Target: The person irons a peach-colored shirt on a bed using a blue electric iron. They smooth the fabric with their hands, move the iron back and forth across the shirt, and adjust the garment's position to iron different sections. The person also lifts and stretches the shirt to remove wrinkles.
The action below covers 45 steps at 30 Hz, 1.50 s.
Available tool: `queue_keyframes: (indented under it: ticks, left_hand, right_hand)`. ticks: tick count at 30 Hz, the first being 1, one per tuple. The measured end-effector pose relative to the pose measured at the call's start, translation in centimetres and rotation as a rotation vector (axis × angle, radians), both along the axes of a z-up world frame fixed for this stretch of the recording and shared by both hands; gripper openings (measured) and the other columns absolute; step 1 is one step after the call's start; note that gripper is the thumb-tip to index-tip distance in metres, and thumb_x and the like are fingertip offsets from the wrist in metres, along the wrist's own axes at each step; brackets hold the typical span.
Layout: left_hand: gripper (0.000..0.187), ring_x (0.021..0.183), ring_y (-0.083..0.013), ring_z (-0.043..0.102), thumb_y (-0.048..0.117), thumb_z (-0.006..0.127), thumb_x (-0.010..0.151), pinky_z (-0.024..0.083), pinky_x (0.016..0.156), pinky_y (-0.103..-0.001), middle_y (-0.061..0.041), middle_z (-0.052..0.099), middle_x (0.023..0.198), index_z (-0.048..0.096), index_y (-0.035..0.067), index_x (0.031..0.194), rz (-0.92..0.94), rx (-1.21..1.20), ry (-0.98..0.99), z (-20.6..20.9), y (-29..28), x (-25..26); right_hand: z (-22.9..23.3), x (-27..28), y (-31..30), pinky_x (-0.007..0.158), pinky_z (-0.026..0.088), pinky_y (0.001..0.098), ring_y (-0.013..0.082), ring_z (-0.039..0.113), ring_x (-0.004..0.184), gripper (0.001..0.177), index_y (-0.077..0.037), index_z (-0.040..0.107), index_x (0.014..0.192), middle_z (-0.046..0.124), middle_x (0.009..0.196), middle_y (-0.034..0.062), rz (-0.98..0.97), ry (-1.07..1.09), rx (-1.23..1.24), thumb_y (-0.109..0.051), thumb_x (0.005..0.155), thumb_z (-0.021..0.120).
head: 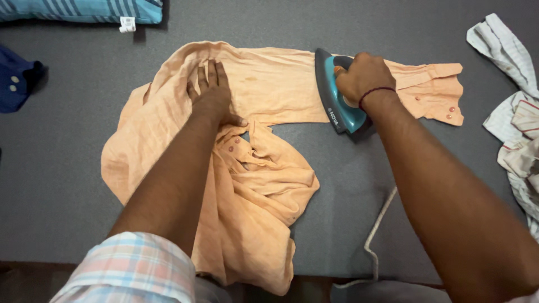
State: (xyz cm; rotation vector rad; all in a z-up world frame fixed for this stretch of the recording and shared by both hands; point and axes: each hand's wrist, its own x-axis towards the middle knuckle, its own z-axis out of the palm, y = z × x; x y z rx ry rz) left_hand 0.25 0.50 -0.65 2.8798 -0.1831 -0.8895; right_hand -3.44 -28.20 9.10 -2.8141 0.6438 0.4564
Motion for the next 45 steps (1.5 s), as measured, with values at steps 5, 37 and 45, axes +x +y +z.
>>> queue_keyframes:
  ticks: [5,37,45]
  left_hand:
    - [0.168,0.158,-0.0362,-0.016,0.052,0.101,0.049,0.003,0.124,-0.064,-0.014,-0.016,0.172,-0.015,0.006,0.161,0.009,-0.016,-0.006,-0.2,0.0,-0.1]
    - [0.156,0.159,-0.032,-0.001,0.051,0.099,0.054,0.009,0.125,-0.059,-0.01,-0.004,0.173,-0.006,0.007,0.162,0.031,-0.006,-0.097,0.8,-0.2,-1.7]
    - [0.078,0.149,-0.0378,0.03,0.025,0.079,0.081,0.022,0.116,-0.061,-0.015,0.044,0.158,0.046,0.012,0.15,-0.04,-0.215,-0.615,-3.3,-0.3,-8.0]
  right_hand:
    - [-0.7,0.6,1.0,0.092,0.054,0.0503,0.044,0.069,0.107,0.051,0.002,0.07,0.119,0.07,0.113,0.0293,0.066,-0.059,-0.007,-0.043,0.095,0.065]
    - [-1.4,3.1,10.1,0.087,0.056,0.0497,0.0414,0.07,0.103,0.043,-0.004,0.074,0.112,0.072,0.109,0.0243,0.264,-0.117,0.061,-0.043,0.094,0.067]
    - [0.2,1.4,10.4,0.089,0.056,0.0507,0.0402,0.069,0.108,0.052,-0.007,0.07,0.121,0.071,0.114,0.023,0.365,-0.047,0.052,-0.05,0.093,0.066]
